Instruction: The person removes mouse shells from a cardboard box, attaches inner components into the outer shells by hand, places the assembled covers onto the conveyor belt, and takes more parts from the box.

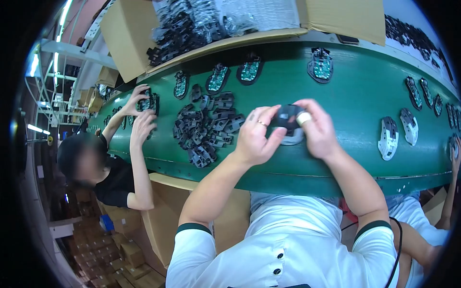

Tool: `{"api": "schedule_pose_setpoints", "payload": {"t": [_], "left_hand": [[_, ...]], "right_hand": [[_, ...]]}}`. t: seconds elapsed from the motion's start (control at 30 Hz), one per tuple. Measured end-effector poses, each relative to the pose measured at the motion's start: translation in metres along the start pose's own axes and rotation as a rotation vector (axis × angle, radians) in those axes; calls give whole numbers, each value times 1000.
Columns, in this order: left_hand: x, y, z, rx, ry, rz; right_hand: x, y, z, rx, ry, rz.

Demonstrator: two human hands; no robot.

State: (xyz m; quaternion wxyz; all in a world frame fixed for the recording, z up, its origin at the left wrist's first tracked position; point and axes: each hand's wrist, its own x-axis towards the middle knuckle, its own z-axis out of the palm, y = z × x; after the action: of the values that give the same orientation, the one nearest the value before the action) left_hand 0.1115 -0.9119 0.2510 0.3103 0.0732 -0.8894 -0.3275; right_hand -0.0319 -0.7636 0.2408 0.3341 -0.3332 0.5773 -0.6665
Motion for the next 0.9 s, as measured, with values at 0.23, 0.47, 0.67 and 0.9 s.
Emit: {"api": "schedule_pose_setpoints", "payload": {"t": [0.23,0.47,0.67,0.9], "left_hand": [[4,-15,-30,412,-12,-90],[-1,-11,-61,823,-377,-390],[-8,-24,-60,855,-444,-354],[-9,-16,-51,611,-422,-352]], "right_hand": [[28,-24,-82,-1225,335,-87],[9,-23,-2,-712,-78,-302],[-1,-5,24,-712,-365,-294],[-1,-5,27,-712,-363,-217]]}}
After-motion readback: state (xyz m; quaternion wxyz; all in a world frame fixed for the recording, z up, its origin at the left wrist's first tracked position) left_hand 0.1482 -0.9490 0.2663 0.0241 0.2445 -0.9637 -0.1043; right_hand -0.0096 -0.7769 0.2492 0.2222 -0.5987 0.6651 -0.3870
